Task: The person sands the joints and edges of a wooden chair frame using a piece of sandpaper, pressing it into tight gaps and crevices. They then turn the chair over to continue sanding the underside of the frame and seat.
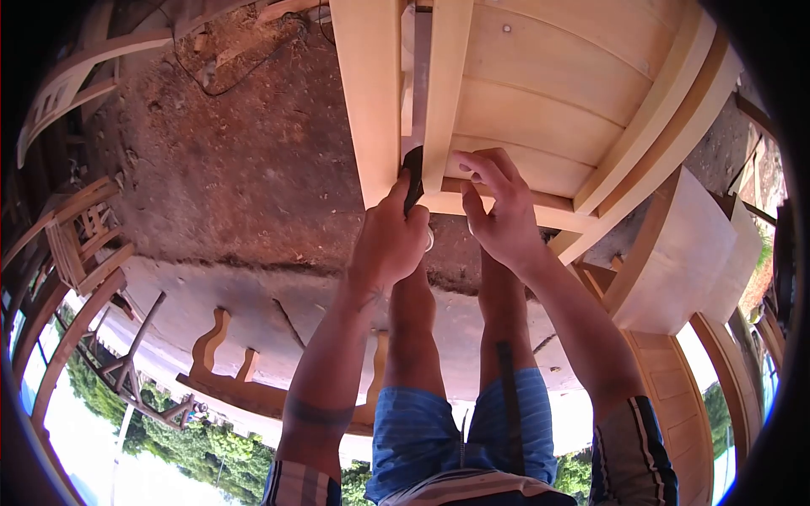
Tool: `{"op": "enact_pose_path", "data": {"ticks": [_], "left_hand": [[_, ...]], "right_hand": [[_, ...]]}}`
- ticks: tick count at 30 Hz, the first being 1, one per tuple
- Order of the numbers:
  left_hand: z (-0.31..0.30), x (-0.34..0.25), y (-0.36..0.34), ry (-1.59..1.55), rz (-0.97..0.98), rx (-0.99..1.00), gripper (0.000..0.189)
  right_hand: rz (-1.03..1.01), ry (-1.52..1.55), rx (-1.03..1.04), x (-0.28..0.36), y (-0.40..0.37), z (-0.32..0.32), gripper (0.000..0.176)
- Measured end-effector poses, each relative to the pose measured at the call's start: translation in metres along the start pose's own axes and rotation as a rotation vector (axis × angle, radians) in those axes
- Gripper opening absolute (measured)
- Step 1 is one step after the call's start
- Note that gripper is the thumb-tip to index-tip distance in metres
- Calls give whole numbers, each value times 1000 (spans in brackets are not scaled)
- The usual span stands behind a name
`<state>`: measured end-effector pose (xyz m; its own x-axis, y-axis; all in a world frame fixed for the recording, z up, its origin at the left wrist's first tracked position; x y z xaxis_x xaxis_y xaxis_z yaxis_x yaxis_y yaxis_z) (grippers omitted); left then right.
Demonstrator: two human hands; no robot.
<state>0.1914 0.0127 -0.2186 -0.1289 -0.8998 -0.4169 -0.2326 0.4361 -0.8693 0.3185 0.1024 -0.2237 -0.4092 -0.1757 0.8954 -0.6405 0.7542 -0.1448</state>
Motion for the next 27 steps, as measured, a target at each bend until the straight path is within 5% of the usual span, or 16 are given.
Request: {"op": "enact_pose_path", "data": {"ticks": [4, 7, 8, 11, 14, 16, 22, 23, 27], "left_hand": [[3, 27, 19, -139, 145, -9, 61], [-3, 16, -12, -490, -19, 71, 64], [-1, 14, -29, -637, -98, 96, 66], [-4, 16, -63, -765, -20, 194, 61], [2, 32, -86, -721, 33, 183, 62], [-4, 65, -90, -582, 91, 157, 68], [-10, 27, -91, -249, 331, 10, 63], [-7, 21, -96, -475, 104, 101, 61], [2, 60, -81, -487, 162, 103, 55]], "right_hand": [[160, 159, 97, 2, -16, 18, 33], [343, 309, 30, 0, -39, 38, 27], [613, 597, 75, -6, -51, 55, 31], [839, 1204, 176, 9, -71, 87, 46], [692, 962, 204, 39, -58, 66, 45], [704, 1083, 218, 30, -66, 85, 44], [653, 1328, 152, 33, -63, 71, 31], [664, 1366, 144, 31, -63, 71, 29], [706, 1367, 98, 32, -65, 58, 22]]}}
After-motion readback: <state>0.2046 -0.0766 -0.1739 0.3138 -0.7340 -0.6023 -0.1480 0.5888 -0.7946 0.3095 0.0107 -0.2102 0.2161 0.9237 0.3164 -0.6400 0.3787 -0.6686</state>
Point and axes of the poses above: each hand's wrist, its own y-axis towards the middle knuckle, its own z-axis out of the palm, x = y × z, the point moved 6 cm from there along y, towards the middle knuckle, and after that the axes turned 3 degrees about -y, right-handed, at the moved point
